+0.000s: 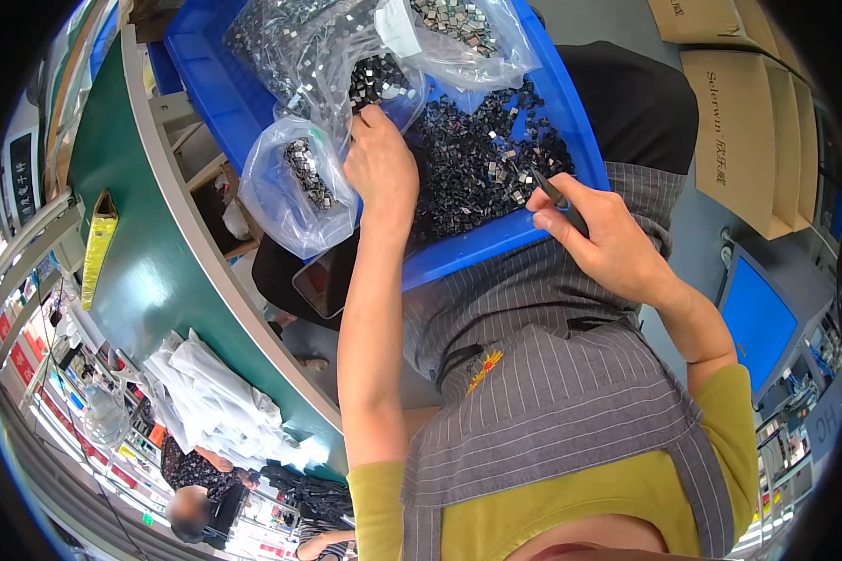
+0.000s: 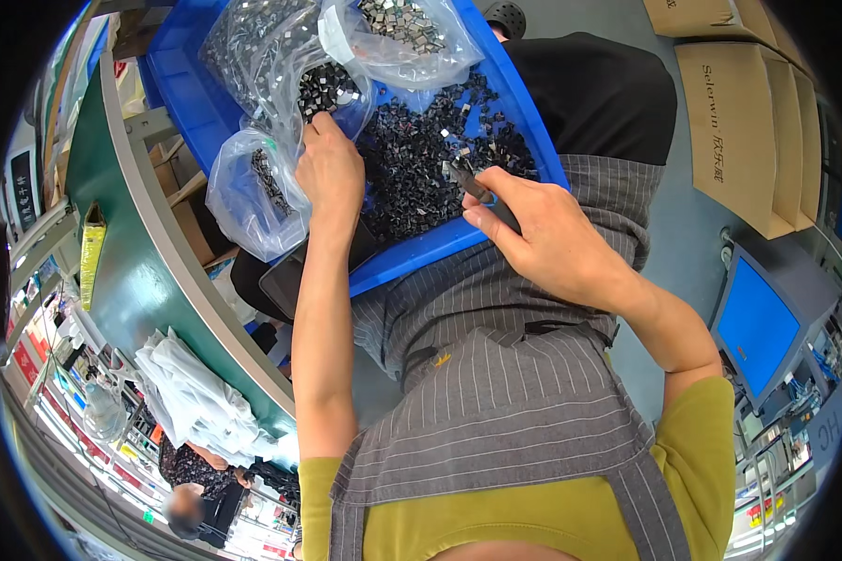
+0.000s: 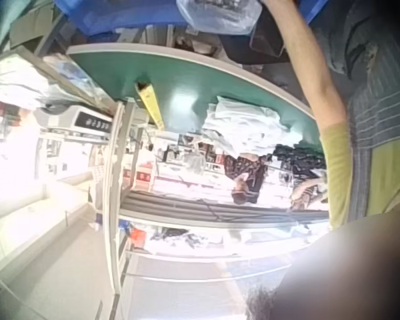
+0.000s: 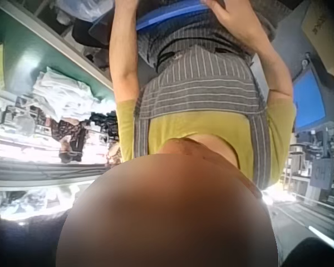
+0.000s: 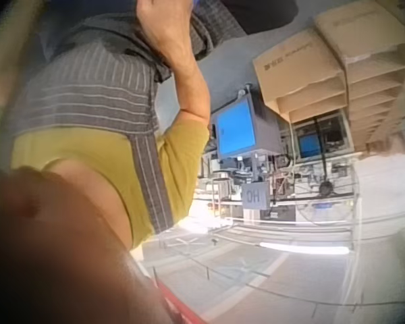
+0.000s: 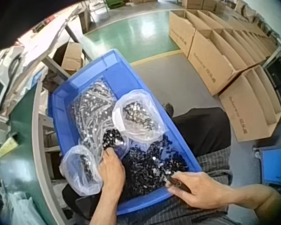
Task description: Assembling small metal components using a pair of pliers at a workbench.
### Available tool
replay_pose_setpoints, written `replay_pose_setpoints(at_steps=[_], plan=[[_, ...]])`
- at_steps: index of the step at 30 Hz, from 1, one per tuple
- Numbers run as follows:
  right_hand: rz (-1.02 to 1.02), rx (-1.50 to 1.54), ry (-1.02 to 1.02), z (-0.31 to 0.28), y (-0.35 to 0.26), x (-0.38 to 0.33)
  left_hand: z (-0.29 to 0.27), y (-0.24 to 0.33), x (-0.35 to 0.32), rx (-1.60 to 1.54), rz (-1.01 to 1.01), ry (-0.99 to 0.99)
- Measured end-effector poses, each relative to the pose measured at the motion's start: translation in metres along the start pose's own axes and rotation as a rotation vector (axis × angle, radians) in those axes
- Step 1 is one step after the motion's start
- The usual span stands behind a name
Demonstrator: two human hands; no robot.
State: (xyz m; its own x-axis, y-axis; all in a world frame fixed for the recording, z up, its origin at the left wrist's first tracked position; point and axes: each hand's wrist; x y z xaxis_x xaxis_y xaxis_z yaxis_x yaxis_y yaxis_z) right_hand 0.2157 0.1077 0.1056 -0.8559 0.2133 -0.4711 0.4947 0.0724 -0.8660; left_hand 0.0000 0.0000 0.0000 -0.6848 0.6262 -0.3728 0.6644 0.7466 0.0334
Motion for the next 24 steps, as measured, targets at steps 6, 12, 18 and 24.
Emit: replay_pose_setpoints(at_steps=[6,12,18,24], plan=[[-0.054,-0.02,0.047,-0.002,0.007,0.008,-0.012,0.018,-0.016,-0.107,0.092,0.213],[-0.074,-0.112,0.029,0.005,0.011,0.008,-0.072,0.036,-0.09,-1.299,0.181,-0.227],[-0.193,-0.198,-0.04,0.017,-0.004,0.005,-0.076,0.035,-0.123,-1.933,0.194,-0.245],[-0.206,-0.129,-0.023,0.026,-0.009,0.004,-0.076,0.039,-0.137,-1.827,0.297,-0.225]])
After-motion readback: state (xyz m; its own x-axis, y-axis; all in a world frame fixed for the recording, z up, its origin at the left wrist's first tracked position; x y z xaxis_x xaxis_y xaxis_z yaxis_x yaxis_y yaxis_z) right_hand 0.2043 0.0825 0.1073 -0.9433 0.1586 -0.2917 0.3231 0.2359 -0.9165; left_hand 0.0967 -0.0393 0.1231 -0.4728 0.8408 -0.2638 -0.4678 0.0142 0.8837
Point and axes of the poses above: each hand's wrist, its own x-axis towards the middle knuckle, its own z-axis out of the palm, y = z × x, and after that the axes turned 9 degrees about -y, right-handed
